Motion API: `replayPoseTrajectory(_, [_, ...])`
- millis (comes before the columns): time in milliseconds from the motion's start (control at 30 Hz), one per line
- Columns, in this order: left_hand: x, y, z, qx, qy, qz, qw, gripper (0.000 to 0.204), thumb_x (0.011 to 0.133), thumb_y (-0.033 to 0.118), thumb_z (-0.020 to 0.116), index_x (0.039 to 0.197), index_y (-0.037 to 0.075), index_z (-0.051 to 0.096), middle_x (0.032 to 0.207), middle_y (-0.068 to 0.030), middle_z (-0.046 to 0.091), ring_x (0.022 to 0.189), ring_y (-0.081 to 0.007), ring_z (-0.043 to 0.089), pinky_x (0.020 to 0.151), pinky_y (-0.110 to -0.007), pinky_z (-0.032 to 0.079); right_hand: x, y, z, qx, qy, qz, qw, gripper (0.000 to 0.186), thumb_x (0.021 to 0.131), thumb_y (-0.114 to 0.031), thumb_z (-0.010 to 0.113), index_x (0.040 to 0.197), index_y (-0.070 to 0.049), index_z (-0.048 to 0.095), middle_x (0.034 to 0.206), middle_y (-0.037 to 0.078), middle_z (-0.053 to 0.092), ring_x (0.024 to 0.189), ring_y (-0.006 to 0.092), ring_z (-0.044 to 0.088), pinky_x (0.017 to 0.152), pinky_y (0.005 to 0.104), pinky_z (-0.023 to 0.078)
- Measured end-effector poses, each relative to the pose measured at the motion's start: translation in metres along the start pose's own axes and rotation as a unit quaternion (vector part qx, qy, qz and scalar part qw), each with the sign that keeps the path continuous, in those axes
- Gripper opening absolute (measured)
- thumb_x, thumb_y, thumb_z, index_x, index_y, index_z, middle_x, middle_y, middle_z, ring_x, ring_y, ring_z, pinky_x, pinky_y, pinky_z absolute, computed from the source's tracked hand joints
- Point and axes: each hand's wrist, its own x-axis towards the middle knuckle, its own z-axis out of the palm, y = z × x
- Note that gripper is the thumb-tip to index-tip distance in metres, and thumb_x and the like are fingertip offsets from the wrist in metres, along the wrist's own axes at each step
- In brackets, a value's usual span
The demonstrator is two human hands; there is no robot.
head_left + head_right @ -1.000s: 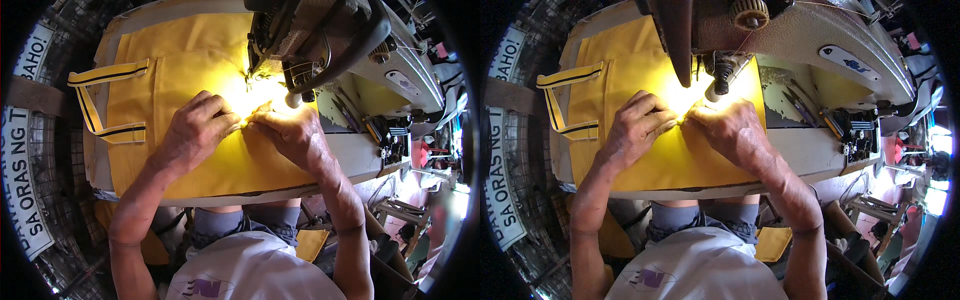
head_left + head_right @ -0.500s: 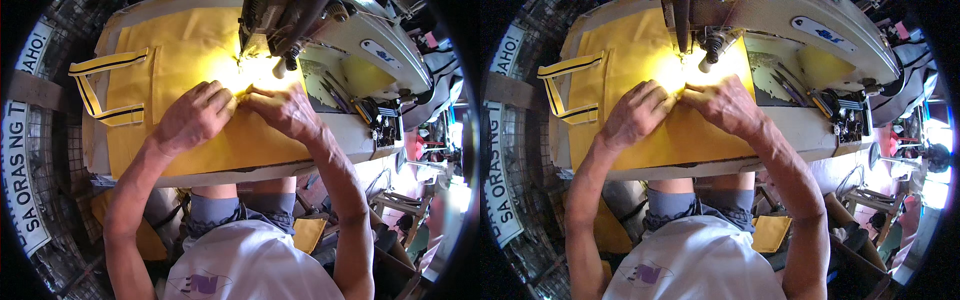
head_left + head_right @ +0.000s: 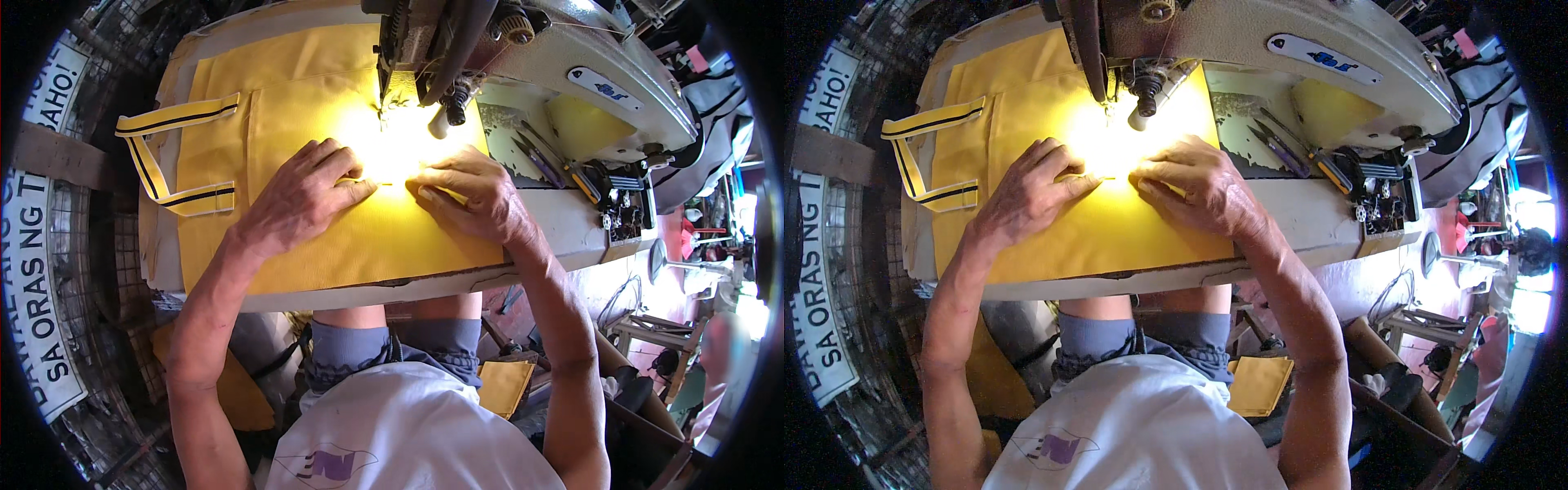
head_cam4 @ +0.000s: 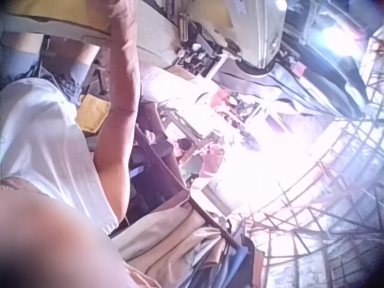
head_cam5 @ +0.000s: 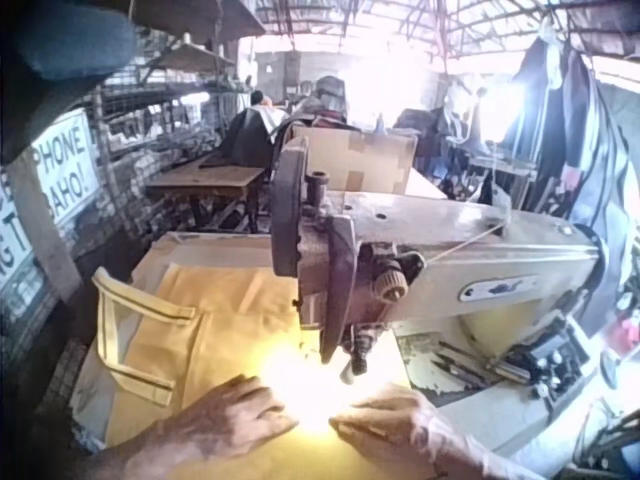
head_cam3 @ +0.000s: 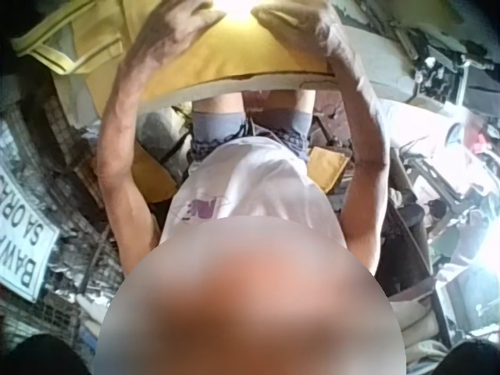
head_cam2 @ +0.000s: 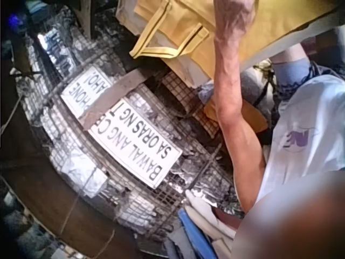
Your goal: Sewing a yellow tote bag with black and white striped straps using an industrial sewing machine.
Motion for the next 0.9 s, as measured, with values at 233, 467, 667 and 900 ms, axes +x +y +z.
replayPoseTrajectory(233, [0.000,0.000,0.000,-0.025,0.001,-0.022,0.999,0.023,0.083,0.011,0.064,0.104,0.006,0.074,0.092,-0.0066,0.055,0.093,-0.0228,0.056,0.088,-0.036,0.049,0.004,-0.007,-0.004,-0.104,-0.061,-0.069,0.990,0.023,0.083,-0.016,0.074,0.105,-0.011,0.072,0.103,0.005,0.068,0.093,0.0242,0.064,0.081,0.0397,0.049])
replayPoseTrajectory(467, [0.002,0.001,-0.001,-0.017,-0.023,-0.029,0.999,0.027,0.083,0.012,0.062,0.107,0.008,0.074,0.093,-0.0060,0.055,0.095,-0.0227,0.055,0.092,-0.036,0.048,0.004,-0.010,-0.002,-0.133,-0.061,-0.055,0.988,0.026,0.085,-0.021,0.072,0.108,-0.011,0.071,0.107,0.006,0.067,0.098,0.0254,0.063,0.084,0.0405,0.049])
replayPoseTrajectory(667, [0.003,0.003,-0.002,0.008,-0.048,-0.018,0.999,0.032,0.087,0.016,0.057,0.113,0.011,0.072,0.100,-0.0067,0.056,0.101,-0.0234,0.055,0.095,-0.036,0.046,0.001,-0.008,-0.002,-0.128,-0.069,-0.042,0.988,0.028,0.085,-0.023,0.073,0.109,-0.010,0.071,0.108,0.007,0.068,0.100,0.0251,0.064,0.086,0.0408,0.049])
replayPoseTrajectory(900, [0.003,0.003,0.000,0.046,-0.058,0.000,0.997,0.033,0.086,0.017,0.056,0.114,0.009,0.072,0.102,-0.0076,0.057,0.103,-0.0248,0.055,0.096,-0.036,0.047,0.001,-0.008,-0.001,-0.143,-0.093,-0.056,0.984,0.030,0.083,-0.022,0.075,0.111,-0.010,0.071,0.109,0.005,0.065,0.100,0.0228,0.062,0.086,0.0394,0.049])
